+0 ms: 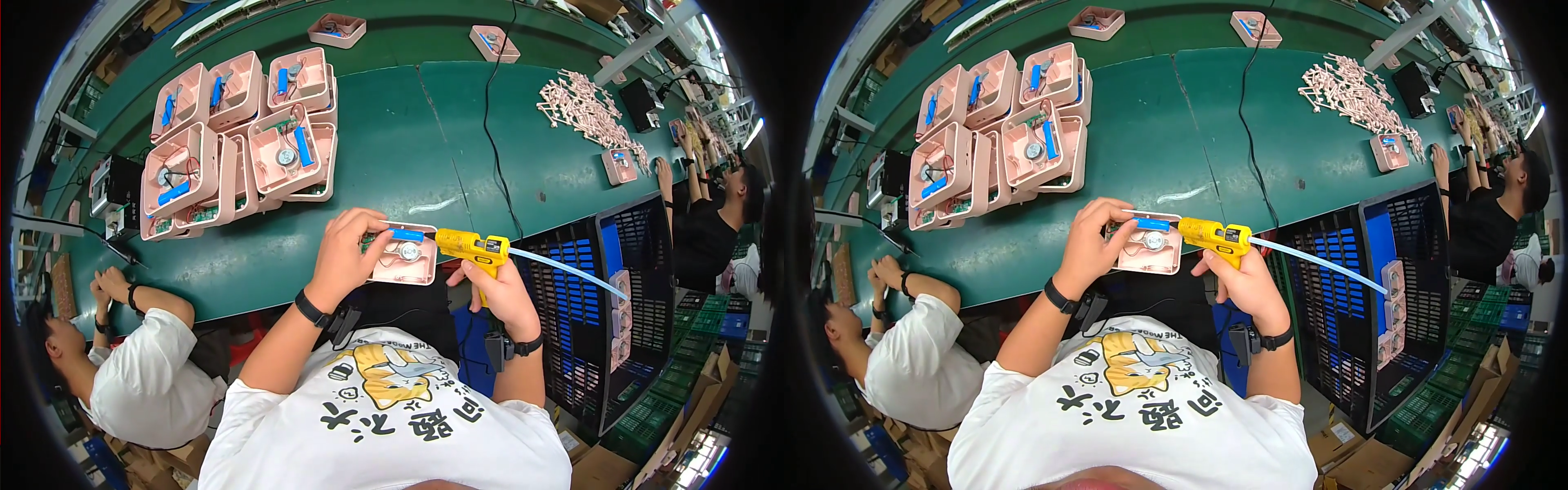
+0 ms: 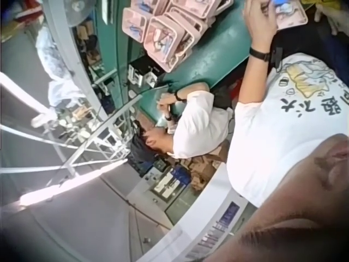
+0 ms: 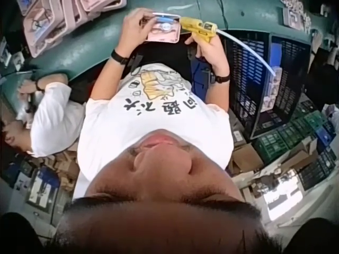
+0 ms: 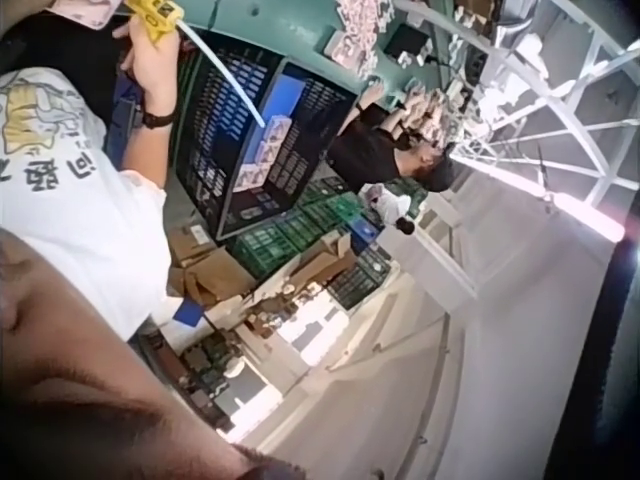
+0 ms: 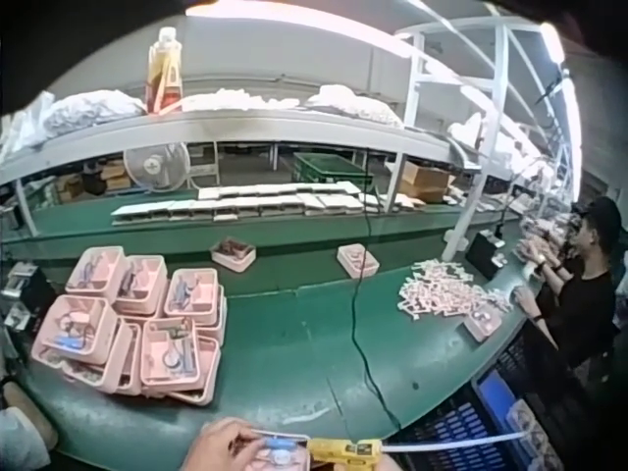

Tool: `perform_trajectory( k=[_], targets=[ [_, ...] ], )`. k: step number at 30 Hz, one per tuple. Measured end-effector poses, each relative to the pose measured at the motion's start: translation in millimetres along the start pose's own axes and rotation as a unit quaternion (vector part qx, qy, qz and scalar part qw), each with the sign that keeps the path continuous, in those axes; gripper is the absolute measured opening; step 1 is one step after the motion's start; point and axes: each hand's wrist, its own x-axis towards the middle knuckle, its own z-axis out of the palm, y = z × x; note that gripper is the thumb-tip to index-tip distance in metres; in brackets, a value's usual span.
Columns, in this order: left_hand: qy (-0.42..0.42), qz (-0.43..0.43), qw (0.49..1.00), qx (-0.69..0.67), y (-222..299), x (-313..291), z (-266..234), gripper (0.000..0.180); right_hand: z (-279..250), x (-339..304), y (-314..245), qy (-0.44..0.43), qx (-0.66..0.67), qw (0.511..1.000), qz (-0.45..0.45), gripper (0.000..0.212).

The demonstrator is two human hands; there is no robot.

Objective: Using a glue gun to apply adhesive to small plastic components on an assembly line.

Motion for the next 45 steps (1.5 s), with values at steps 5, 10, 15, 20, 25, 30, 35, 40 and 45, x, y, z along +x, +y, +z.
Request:
perform_trajectory(
  k=[5, 10, 15, 20, 25, 30, 35, 40, 45],
  targets=[
    [-0.020, -0.098, 0.993, -0.061, 0, 13, -1, 0.014, -3, 3, 11, 0.011, -0.023, 0.999, 0.021, 0.019],
    [-0.085, -0.074, 0.994, -0.014, -5, 15, -6, 0.016, 4, -2, 5, 0.016, -0.073, 0.997, 0.015, 0.019],
    [-0.064, -0.104, 0.992, -0.030, -6, 4, -2, 0.015, 9, -9, 5, 0.033, -0.072, 0.997, 0.000, 0.020],
    [-0.050, -0.103, 0.993, -0.038, -5, 3, 0, 0.015, 5, -9, 10, 0.024, -0.002, 1.000, 0.001, 0.021],
    [-0.063, -0.107, 0.991, -0.040, -6, 3, -2, 0.015, 3, -6, 11, 0.015, -0.053, 0.997, 0.045, 0.025],
    [-0.047, -0.066, 0.997, -0.005, -4, 0, -2, 0.016, 15, -14, 0, 0.044, -0.116, 0.992, 0.030, 0.029],
    [-0.057, -0.036, 0.998, 0.006, -7, -2, -6, 0.021, 30, -17, -5, 0.047, -0.064, 0.997, -0.012, 0.032],
    [-0.068, 0.015, 0.997, 0.033, -3, -4, -13, 0.030, 53, -8, -4, 0.031, -0.035, 0.999, -0.020, 0.031],
    [-0.082, 0.020, 0.995, 0.044, -6, -6, -13, 0.041, 63, -4, -1, -0.002, -0.056, 0.998, 0.040, 0.026]
  ],
)
